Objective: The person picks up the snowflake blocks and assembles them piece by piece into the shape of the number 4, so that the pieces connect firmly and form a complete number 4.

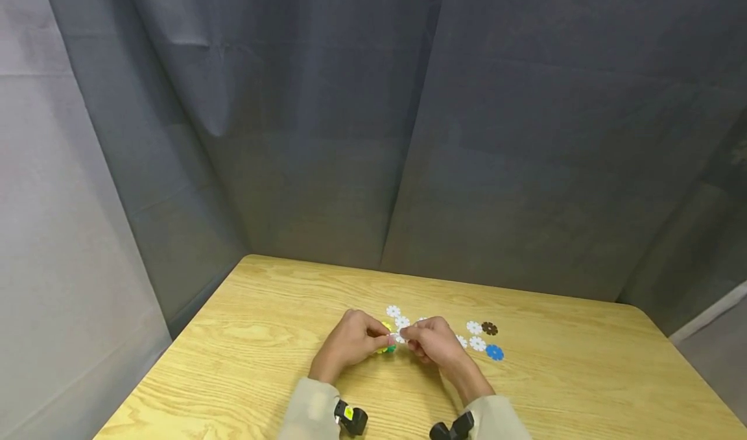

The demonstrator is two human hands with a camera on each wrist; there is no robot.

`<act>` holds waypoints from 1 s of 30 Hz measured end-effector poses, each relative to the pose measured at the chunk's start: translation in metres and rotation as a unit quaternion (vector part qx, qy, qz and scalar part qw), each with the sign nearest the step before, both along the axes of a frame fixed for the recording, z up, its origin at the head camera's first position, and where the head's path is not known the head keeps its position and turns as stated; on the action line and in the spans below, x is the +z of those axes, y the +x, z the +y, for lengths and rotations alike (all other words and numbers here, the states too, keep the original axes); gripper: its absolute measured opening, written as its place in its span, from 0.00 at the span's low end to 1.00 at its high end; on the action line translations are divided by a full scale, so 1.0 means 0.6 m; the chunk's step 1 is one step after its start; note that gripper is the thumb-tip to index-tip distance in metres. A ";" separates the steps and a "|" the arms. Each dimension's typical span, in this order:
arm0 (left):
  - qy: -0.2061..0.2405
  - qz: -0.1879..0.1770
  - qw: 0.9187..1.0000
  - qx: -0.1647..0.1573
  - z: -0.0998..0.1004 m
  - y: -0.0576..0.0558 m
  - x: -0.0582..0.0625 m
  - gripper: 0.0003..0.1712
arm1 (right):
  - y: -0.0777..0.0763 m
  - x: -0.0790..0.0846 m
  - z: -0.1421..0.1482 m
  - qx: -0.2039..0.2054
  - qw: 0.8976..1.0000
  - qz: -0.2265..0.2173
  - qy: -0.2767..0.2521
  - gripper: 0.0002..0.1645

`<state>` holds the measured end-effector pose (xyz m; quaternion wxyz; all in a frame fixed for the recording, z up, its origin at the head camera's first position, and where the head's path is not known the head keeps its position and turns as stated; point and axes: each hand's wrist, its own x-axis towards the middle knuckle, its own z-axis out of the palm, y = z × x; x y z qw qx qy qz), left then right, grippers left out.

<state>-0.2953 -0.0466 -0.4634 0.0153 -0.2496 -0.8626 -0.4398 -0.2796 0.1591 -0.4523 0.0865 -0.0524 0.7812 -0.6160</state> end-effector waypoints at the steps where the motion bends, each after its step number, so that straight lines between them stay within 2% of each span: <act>1: -0.005 0.002 1.000 0.003 -0.002 0.000 0.000 0.08 | 0.000 0.000 0.000 0.004 1.000 0.001 0.003 0.19; 6: -0.022 0.005 0.999 0.028 -0.021 -0.001 -0.001 0.06 | -0.004 -0.001 0.006 0.025 1.000 0.006 0.007 0.17; 13: -0.017 -0.011 0.998 0.058 -0.049 0.000 0.001 0.06 | -0.014 -0.004 0.012 0.037 0.999 0.017 -0.001 0.16; 20: -0.014 -0.017 0.997 0.067 -0.052 0.001 0.001 0.07 | -0.018 -0.010 0.008 0.053 0.996 0.051 0.049 0.13; 25: -0.011 -0.017 0.998 0.063 -0.050 0.002 0.002 0.06 | -0.020 -0.021 0.003 0.075 0.989 0.090 0.094 0.12; 30: -0.004 -0.020 0.998 0.059 -0.049 0.001 0.002 0.05 | -0.024 -0.033 -0.003 0.087 0.980 0.118 0.131 0.16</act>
